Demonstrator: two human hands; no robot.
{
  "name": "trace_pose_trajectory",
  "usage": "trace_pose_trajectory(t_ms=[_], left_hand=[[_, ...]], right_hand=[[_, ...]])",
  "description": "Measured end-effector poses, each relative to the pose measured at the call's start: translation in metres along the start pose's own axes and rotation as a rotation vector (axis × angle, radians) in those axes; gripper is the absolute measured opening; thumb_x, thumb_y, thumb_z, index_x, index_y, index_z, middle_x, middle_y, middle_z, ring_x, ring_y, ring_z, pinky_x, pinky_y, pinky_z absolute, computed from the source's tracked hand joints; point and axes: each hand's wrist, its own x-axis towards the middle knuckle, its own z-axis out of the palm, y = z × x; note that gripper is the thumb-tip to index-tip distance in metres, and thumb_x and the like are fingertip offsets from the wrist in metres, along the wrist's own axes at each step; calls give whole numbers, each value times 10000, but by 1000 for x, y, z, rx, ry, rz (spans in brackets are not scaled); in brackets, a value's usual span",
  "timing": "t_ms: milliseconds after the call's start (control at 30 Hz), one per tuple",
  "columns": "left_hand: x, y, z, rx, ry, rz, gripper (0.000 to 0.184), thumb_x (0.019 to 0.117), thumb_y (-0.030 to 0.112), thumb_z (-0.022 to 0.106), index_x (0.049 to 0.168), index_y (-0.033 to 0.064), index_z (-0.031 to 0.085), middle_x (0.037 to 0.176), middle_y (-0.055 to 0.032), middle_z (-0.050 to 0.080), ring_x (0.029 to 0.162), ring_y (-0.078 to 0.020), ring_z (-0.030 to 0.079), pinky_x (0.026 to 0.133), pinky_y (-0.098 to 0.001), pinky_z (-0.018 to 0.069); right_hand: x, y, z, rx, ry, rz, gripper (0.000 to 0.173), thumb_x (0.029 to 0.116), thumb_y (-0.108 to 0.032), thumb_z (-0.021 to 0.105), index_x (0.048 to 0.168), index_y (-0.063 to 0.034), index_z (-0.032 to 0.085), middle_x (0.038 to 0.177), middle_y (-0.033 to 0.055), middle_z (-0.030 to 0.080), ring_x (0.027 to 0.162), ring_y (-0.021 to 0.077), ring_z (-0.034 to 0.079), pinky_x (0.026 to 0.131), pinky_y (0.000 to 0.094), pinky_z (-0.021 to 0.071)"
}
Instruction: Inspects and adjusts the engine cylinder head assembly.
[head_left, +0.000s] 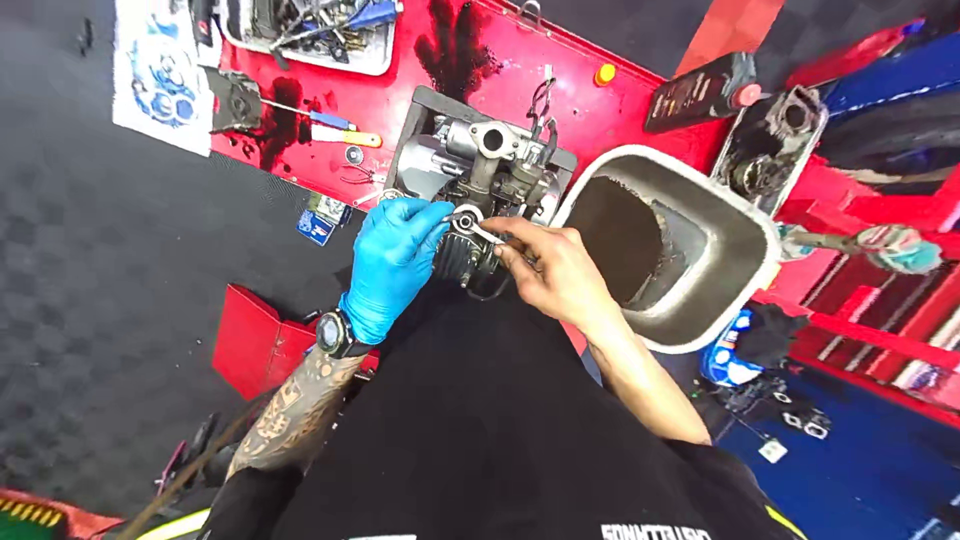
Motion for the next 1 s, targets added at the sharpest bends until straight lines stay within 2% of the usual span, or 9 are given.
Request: trace_pose_trajectory(t_ms=[133, 233, 300, 433, 533, 600, 733, 900, 1000], left_hand=[[7, 2, -5, 57, -90, 69, 212, 1014, 161, 648, 1184, 109, 765, 1097, -122, 723, 1053, -252, 666, 952, -401, 523], [11, 3, -6, 113, -166, 123, 217, 1013, 159, 649, 1191, 120, 767, 1098, -118, 720, 1038, -267, 656, 947, -413, 503], [15, 3, -7, 164, -207, 181, 223, 1012, 131, 637, 1197, 110, 761, 1091, -128, 719, 1043, -289, 652, 973, -431, 486], [29, 1, -15, 256, -346, 310, 249, 1028, 69, 562, 1210, 96, 731, 1079, -148, 708, 1105, -353, 650, 1100, -512, 425], [43, 3, -22, 303, -441, 403, 265, 1023, 19, 529, 1203, 83, 713, 1062, -158, 696, 1078, -365, 653, 1112, -547, 400], [48, 4, -23, 338, -479, 443, 263, 1020, 16, 520, 1200, 71, 704, 1051, -164, 698, 1046, -366, 664, 1066, -534, 443], [43, 5, -22, 347, -452, 418, 268, 1030, 54, 515, 1227, 46, 696, 1035, -171, 710, 948, -355, 675, 811, -469, 521], [34, 7, -19, 311, -407, 350, 254, 1041, 94, 541, 1228, 24, 699, 1022, -174, 720, 955, -341, 697, 837, -451, 562], [31, 8, -17, 339, -382, 342, 252, 1036, 98, 537, 1213, 15, 696, 976, -176, 705, 893, -349, 691, 764, -457, 560]], right_hand=[[-4, -3, 7, -54, 55, 4, 309, 1009, -147, 563, 1279, -138, 713, 949, 19, 734, 769, 116, 678, 699, 330, 584], [-7, -11, 11, -142, 93, 17, 324, 1001, -149, 564, 1279, -139, 728, 848, 53, 669, 667, 164, 626, 584, 348, 535], [-8, -19, 14, -202, 89, 28, 337, 1006, -147, 557, 1301, -134, 720, 839, 70, 652, 637, 188, 619, 542, 361, 523], [-10, -24, 15, -273, 55, 43, 379, 1001, -134, 534, 1341, -148, 699, 840, 75, 633, 610, 201, 605, 506, 375, 497], [-9, -23, 14, -279, 50, 39, 372, 1005, -151, 536, 1337, -158, 703, 832, 71, 635, 607, 200, 604, 507, 376, 494], [-9, -23, 14, -275, 54, 39, 374, 1002, -147, 538, 1338, -161, 703, 835, 72, 639, 608, 202, 608, 506, 379, 499], [-10, -20, 14, -280, 65, 44, 377, 1004, -157, 538, 1342, -178, 703, 833, 71, 634, 608, 203, 604, 502, 378, 488], [-10, -19, 14, -282, 70, 40, 375, 1000, -163, 539, 1335, -186, 709, 815, 65, 620, 592, 197, 590, 492, 369, 479], [-9, -18, 13, -295, 72, 36, 373, 1003, -171, 536, 1329, -199, 714, 813, 55, 622, 590, 191, 586, 488, 370, 466]])
